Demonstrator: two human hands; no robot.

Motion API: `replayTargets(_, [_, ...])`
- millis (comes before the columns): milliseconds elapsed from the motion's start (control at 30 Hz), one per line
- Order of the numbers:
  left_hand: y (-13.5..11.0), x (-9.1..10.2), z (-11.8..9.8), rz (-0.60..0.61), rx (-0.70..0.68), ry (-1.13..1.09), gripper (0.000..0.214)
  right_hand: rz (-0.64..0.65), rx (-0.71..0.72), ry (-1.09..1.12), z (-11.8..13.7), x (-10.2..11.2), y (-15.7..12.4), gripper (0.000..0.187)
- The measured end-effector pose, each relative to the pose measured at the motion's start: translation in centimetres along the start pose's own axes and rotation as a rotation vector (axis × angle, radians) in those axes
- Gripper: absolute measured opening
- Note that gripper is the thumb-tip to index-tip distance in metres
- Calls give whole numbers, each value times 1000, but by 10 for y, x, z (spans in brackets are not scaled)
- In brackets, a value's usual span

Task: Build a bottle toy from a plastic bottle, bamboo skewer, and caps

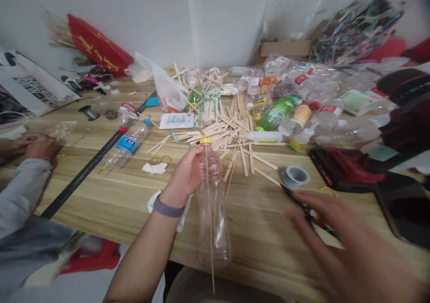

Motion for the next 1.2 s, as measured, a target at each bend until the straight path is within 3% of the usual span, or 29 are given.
replayTargets(100, [-1,-1,0,7,-32,11,13,336,-28,194,25,-66,-16,55])
replayTargets(200, [-2,-1,0,6,-63,14,11,479,-169,309,35,-105,-24,52])
replayTargets(267, [-2,-1,1,4,-77,16,9,568,-205,316,36,-117,-27,42])
replayTargets(367, [-2,-1,1,0,-93,30,10,584,-191,247,34,-114,-24,19])
replayTargets(533, [-2,0,1,-3,-102,36,11,506,-111,271,37,-99,-19,28])
replayTargets(767, [-2,-2,1,13,-126,44,8,406,-229,300,28,-104,-19,15])
replayTargets(1000, [-3,-5,6,65,-117,31,10,315,-112,380,35,-102,-17,20])
replayTargets(1200, [-1,-3,6,25,-71,15,15,391,-121,418,32,-101,-29,17])
Point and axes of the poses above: each hand's wrist, its own y-axis towards the middle knuckle, its own x-axis out of the back of the hand, z = x × y, the point moved 7 cm from there along y, towards the middle knuckle, and after that the axes turned 13 degrees about -z, right-handed, at the moved point
